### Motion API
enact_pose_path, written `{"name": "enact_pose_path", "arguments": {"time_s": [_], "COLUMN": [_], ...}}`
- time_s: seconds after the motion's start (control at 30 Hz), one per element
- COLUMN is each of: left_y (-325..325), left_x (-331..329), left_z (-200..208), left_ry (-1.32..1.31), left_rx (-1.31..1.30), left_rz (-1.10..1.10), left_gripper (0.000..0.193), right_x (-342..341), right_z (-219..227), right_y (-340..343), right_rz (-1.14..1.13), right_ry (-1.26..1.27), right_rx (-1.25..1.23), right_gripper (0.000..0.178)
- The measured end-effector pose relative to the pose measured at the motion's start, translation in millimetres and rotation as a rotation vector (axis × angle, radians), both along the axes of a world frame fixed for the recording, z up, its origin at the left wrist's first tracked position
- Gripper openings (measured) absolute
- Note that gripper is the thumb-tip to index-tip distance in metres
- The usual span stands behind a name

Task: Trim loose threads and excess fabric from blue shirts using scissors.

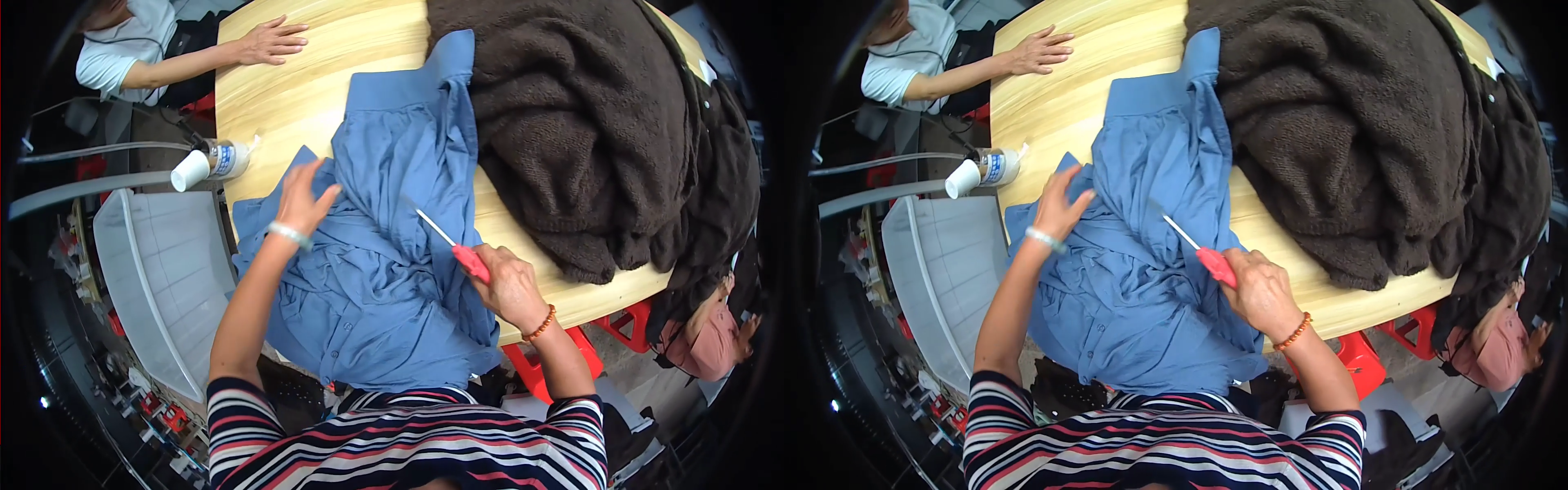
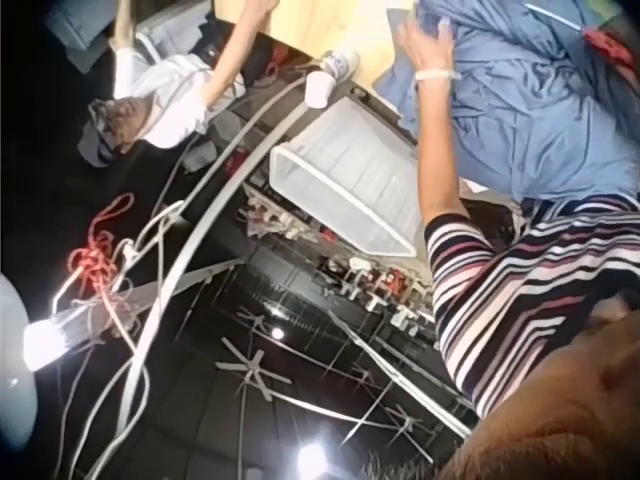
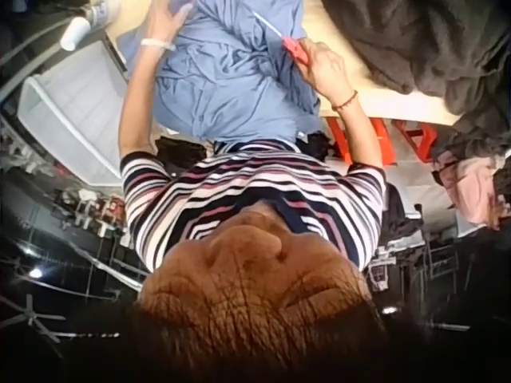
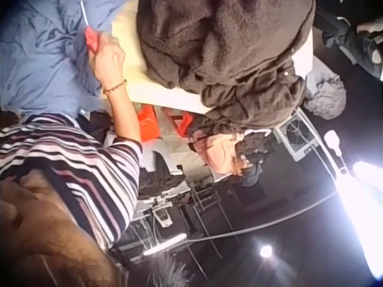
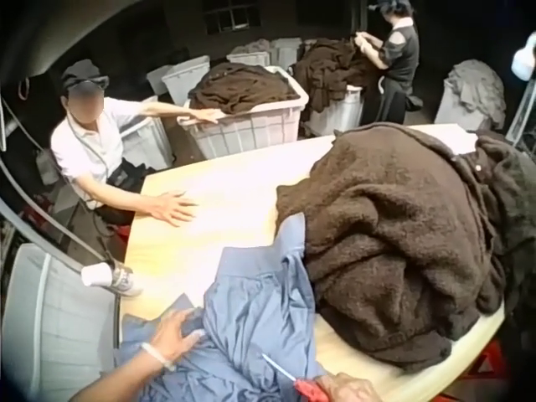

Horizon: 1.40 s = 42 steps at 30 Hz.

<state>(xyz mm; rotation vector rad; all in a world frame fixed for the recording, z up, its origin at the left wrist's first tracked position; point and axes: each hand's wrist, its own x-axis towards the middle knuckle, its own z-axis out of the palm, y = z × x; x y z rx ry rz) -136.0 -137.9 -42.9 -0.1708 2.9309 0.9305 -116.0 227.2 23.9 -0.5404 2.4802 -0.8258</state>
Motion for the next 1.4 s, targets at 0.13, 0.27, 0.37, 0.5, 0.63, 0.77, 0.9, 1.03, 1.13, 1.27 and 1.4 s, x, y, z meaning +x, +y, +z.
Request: {"name": "enact_pose_path", "arguments": {"time_s": [0.13, 0.27, 0.37, 0.5, 0.63, 0.77, 0.9, 1.03, 1.13, 1.27, 1.4], "left_y": [1.3, -4.6, -25.2, -37.5, -26.8, -6.1, 5.4, 22.4, 27.1, 13.5, -8.3], "left_x": [37.3, 54.5, 69.7, 84.3, 86.8, 60.6, 25.7, 25.5, 28.5, 26.2, 14.0], "left_z": [9.4, 17.7, 20.5, 38.4, 59.9, 67.9, 26.3, 42.4, 50.6, 35.8, 5.8], "left_ry": [-0.217, -0.136, -0.070, -0.107, 0.016, -0.106, -0.318, -0.449, -0.483, -0.421, -0.560], "left_rx": [0.008, -0.241, -0.353, -0.371, -0.356, 0.198, 0.246, -0.104, -0.257, -0.151, 0.377], "left_rz": [0.019, -0.081, -0.096, -0.047, -0.127, -0.077, 0.086, -0.104, -0.117, -0.169, -0.085], "left_gripper": [0.052, 0.042, 0.038, 0.033, 0.030, 0.025, 0.034, 0.035, 0.042, 0.054, 0.045], "right_x": [-2.7, -9.6, -26.5, -78.4, -70.2, -59.8, -56.0, -50.6, -44.2, -40.7, -38.5], "right_z": [1.3, -14.1, -48.9, -62.5, -58.6, -43.9, -26.1, 0.8, 5.4, 11.3, 7.9], "right_y": [-34.5, -95.6, -116.2, -64.6, -21.3, -17.0, -29.4, -32.3, -27.9, -31.6, -31.2], "right_rz": [0.064, 0.206, 0.168, -0.218, -0.158, -0.011, 0.086, 0.150, 0.197, 0.289, 0.330], "right_ry": [-0.008, -0.130, -0.144, -0.284, -0.105, -0.050, -0.040, -0.119, -0.107, -0.094, -0.079], "right_rx": [-0.192, -0.491, -0.338, -0.101, -0.151, -0.221, -0.195, -0.160, -0.159, -0.092, -0.053], "right_gripper": [0.027, 0.034, 0.041, 0.046, 0.047, 0.045, 0.043, 0.040, 0.039, 0.039, 0.040]}}
